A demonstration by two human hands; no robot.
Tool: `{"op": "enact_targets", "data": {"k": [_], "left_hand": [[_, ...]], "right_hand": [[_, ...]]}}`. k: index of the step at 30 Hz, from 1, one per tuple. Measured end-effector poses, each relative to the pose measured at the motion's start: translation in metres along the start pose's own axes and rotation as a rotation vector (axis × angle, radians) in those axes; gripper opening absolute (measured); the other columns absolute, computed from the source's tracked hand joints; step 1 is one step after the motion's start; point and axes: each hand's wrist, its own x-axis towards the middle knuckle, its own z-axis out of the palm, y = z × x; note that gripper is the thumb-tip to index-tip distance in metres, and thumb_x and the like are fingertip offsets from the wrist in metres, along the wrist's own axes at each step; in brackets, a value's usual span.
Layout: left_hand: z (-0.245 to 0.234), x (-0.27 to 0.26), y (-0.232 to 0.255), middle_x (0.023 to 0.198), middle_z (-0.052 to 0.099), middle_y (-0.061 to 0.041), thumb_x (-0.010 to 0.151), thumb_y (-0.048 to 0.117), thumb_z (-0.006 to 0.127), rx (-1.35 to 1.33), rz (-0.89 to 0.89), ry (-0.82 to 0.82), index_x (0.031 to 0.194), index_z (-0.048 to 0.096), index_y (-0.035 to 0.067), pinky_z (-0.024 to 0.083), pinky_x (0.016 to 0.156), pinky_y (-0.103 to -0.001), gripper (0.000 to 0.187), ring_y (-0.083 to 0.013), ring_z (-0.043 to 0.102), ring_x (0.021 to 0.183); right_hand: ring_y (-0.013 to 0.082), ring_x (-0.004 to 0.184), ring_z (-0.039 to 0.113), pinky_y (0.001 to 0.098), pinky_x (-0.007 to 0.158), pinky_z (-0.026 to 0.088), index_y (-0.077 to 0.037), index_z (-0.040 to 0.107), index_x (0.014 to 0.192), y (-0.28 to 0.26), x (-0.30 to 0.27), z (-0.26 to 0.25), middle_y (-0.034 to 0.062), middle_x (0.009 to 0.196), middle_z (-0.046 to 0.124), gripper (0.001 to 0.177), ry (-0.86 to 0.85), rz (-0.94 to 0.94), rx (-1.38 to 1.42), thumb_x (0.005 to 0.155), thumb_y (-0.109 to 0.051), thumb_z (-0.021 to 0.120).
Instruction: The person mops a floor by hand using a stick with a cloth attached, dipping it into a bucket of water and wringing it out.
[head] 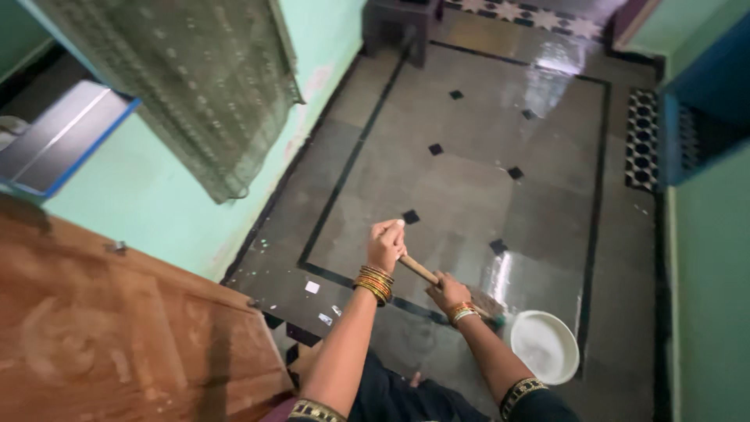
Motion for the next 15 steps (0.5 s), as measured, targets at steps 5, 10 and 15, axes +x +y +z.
{"op": "enact_targets", "data": {"k": [5,10,15], "left_hand": [[0.069,-0.035,0.004,0.054,0.041,0.004,0.101,0.017,0.056,0.089,0.092,-0.184,0.062,0.042,0.008,0.033,0.045,-0.028,0.043,-0.0061,0.039,0.047],[0.112,-0.061,0.002,0.057,0.042,0.007,0.098,0.017,0.061,0.215,0.102,-0.285,0.062,0.046,0.007,0.031,0.047,-0.028,0.041,-0.0039,0.038,0.052],[0.142,-0.086,-0.011,0.062,0.046,0.006,0.097,0.017,0.065,0.278,0.143,-0.416,0.071,0.056,0.001,0.034,0.051,-0.027,0.032,-0.0024,0.041,0.06]], "right_hand": [[0.0401,0.095,0.069,0.0523,0.082,0.054,-0.023,0.068,0.106,0.027,-0.035,-0.018,0.0125,0.099,0.074,0.032,0.065,0.235,0.109,0.086,-0.049,0.068],[0.0395,0.099,0.07,0.0507,0.086,0.054,-0.022,0.073,0.106,0.056,-0.054,-0.017,0.0152,0.103,0.075,0.031,0.215,0.305,0.234,0.087,-0.044,0.067],[0.0405,0.108,0.07,0.0485,0.092,0.054,-0.021,0.074,0.121,0.077,-0.079,-0.018,0.0182,0.114,0.075,0.037,0.326,0.354,0.293,0.089,-0.036,0.062]]}}
